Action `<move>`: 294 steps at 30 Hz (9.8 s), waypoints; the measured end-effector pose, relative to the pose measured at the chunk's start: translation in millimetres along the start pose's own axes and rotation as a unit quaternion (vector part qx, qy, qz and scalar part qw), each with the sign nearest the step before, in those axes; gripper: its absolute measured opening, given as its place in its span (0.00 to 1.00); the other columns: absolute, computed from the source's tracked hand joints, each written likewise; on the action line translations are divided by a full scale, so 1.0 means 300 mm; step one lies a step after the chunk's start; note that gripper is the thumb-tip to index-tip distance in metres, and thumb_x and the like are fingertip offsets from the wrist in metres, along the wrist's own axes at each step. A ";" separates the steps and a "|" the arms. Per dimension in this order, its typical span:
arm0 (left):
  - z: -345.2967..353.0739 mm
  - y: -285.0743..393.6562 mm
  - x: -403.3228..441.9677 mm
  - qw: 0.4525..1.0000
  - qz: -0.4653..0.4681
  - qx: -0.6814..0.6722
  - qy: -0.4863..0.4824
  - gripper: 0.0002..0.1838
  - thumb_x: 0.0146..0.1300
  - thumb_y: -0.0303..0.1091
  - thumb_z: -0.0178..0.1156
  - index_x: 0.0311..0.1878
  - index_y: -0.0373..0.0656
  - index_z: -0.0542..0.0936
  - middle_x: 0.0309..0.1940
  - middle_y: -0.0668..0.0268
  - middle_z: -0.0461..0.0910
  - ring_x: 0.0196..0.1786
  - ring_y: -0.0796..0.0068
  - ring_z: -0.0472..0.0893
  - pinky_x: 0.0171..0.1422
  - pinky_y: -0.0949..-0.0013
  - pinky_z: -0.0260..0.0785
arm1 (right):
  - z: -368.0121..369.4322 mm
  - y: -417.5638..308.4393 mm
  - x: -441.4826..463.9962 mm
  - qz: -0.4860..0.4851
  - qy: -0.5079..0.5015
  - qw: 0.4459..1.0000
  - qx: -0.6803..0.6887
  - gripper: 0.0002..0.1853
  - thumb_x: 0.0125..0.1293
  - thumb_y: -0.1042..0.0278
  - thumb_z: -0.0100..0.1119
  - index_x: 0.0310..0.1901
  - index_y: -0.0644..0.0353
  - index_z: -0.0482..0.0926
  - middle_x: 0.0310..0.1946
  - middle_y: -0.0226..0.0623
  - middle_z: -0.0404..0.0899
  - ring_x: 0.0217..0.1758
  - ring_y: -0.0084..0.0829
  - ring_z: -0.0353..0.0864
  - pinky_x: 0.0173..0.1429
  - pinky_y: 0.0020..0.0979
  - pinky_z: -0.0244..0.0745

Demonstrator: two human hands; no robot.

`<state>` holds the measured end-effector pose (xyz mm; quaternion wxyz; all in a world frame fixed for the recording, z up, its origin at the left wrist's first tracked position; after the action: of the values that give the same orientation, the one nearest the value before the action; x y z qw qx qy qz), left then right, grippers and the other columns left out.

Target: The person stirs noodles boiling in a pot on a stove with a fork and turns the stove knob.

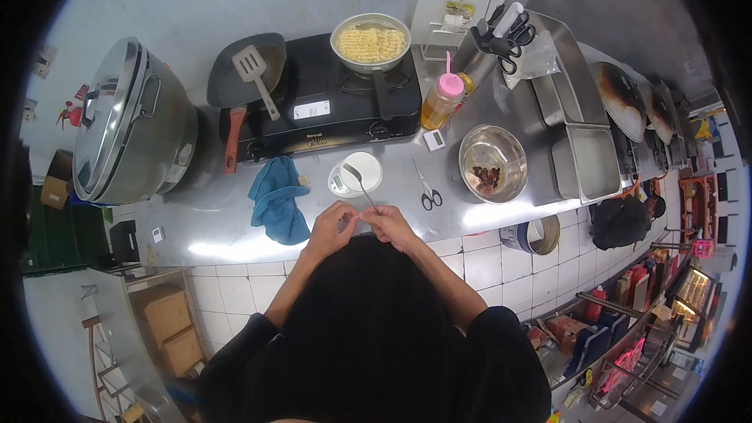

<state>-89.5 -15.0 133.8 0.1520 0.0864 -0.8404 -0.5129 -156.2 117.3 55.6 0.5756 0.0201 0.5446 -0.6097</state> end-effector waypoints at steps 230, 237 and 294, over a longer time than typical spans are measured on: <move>0.083 -0.252 -0.072 0.907 -0.259 -0.333 0.007 0.05 0.73 0.30 0.60 0.43 0.39 0.81 0.36 0.71 0.82 0.41 0.83 0.79 0.49 0.75 0.71 | 0.107 -0.096 -0.009 -0.330 0.098 0.906 -0.247 0.05 0.73 0.70 0.62 0.41 0.61 0.78 0.21 0.18 0.67 0.25 0.11 0.59 0.28 0.21 0.57; 0.084 -0.258 -0.118 0.896 -0.261 -0.352 -0.074 0.08 0.72 0.36 0.64 0.45 0.41 0.84 0.38 0.70 0.84 0.42 0.82 0.79 0.49 0.74 0.70 | 0.080 -0.073 -0.015 -0.288 0.056 0.905 -0.308 0.07 0.72 0.70 0.64 0.48 0.61 0.82 0.19 0.14 0.61 0.23 0.09 0.54 0.28 0.20 0.51; 0.109 -0.236 -0.118 0.904 -0.273 -0.323 -0.063 0.12 0.78 0.37 0.57 0.45 0.39 0.83 0.31 0.74 0.78 0.36 0.85 0.75 0.43 0.77 0.69 | 0.033 -0.070 0.002 -0.236 0.074 0.925 -0.289 0.10 0.68 0.66 0.69 0.43 0.63 0.82 0.19 0.17 0.58 0.24 0.14 0.55 0.28 0.24 0.56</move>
<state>-68.3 -9.4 50.9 -0.0280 0.2262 -0.5799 -0.7821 -165.8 104.7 72.7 0.3536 -0.2309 0.7273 -0.5410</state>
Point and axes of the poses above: each hand's wrist, its own x-axis towards the middle knuckle, its own z-axis out of the palm, y = z × x, the point moved 8 cm from there along x, towards the middle knuckle
